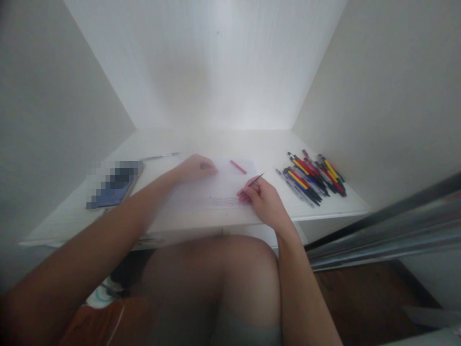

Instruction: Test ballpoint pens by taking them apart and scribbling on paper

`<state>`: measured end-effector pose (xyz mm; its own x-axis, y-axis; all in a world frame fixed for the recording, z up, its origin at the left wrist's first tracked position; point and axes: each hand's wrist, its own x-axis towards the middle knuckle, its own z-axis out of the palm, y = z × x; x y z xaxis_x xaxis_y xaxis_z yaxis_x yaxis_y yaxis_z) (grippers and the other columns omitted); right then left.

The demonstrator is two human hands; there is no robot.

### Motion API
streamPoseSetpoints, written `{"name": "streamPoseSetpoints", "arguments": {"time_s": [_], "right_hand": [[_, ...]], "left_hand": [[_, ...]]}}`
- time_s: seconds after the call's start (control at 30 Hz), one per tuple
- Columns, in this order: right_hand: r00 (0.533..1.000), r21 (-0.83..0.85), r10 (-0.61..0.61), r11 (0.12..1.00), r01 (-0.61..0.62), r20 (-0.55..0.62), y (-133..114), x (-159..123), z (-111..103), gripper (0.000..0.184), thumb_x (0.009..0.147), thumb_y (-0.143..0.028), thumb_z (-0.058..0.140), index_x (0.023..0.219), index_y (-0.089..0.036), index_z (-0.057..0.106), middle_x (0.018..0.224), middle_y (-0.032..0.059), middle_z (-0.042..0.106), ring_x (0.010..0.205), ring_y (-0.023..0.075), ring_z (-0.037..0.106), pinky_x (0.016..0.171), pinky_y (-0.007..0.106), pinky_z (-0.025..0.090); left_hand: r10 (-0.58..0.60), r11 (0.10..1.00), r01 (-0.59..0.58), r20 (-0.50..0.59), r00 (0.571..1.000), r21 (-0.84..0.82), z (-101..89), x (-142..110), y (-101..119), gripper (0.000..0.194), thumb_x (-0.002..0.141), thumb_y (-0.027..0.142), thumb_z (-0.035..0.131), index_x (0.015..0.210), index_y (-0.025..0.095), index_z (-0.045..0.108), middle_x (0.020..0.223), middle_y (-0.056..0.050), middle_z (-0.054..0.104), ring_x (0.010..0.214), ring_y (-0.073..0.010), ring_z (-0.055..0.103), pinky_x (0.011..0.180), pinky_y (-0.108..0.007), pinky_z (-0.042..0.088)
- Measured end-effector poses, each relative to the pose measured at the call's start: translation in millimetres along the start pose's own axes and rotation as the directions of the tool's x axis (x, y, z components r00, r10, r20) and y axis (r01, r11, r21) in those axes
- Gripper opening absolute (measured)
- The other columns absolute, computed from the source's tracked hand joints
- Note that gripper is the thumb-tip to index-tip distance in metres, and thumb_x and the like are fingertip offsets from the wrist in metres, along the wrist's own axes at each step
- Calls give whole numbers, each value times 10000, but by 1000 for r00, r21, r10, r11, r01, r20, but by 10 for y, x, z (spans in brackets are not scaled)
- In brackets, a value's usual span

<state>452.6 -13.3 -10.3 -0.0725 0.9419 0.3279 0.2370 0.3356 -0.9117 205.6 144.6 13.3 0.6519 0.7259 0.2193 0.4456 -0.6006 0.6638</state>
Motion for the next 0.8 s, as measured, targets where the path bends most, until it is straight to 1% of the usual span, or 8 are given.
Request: {"name": "streamPoseSetpoints", "arguments": {"time_s": [0.1, 0.17, 0.27, 0.37, 0.63, 0.8], "right_hand": [[1000, -15, 2, 1000, -1, 14, -10, 3, -7, 205, 947, -369, 680, 964, -181, 600, 870, 72, 695, 744, 239, 673, 698, 340, 544], [1000, -82, -1, 997, 3, 24, -25, 2, -24, 215, 941, -383, 676, 947, -173, 630, 824, 63, 686, 730, 238, 662, 678, 333, 522], [1000, -221, -9, 975, 9, 4, -29, -2, -54, 231, 937, -401, 669, 904, -172, 678, 774, 48, 667, 686, 227, 626, 620, 321, 471], [1000, -293, -14, 956, 7, -22, -26, -9, -66, 236, 927, -411, 676, 904, -178, 708, 768, 36, 659, 652, 216, 589, 572, 313, 425], [1000, -250, -7, 968, 9, 9, -150, -47, -12, 234, 890, -395, 695, 899, -162, 708, 764, 36, 648, 651, 208, 563, 561, 305, 407], [999, -226, 4, 974, 8, 52, -190, -87, -2, 220, 895, -382, 692, 893, -162, 700, 748, 25, 635, 645, 198, 550, 550, 297, 385]], "left_hand": [[0, 1000, 0, -2, 1000, 2, -6, -4, 24, 262, 819, 373, 648, 797, 135, 755, 742, -55, 707, 656, -124, 564, 603, -240, 387], [-10, 1000, 10, 6, 1000, -5, -13, -10, 43, 261, 816, 369, 650, 794, 130, 752, 745, -53, 708, 656, -122, 563, 603, -236, 389], [-26, 1000, 26, 15, 1000, -16, -19, -15, 56, 258, 812, 366, 656, 805, 126, 752, 752, -53, 710, 665, -123, 565, 603, -235, 392], [-19, 1000, 19, 4, 1000, -4, -14, -10, 40, 258, 816, 369, 660, 821, 129, 757, 750, -51, 709, 667, -123, 560, 607, -239, 394], [-6, 1000, 6, 5, 1000, 5, -10, 2, 0, 264, 831, 379, 659, 863, 140, 766, 791, -59, 724, 704, -132, 592, 627, -247, 405], [-16, 1000, 16, -5, 1000, 18, -10, -1, -2, 255, 830, 367, 662, 859, 136, 767, 771, -55, 714, 689, -127, 582, 624, -249, 402]]}}
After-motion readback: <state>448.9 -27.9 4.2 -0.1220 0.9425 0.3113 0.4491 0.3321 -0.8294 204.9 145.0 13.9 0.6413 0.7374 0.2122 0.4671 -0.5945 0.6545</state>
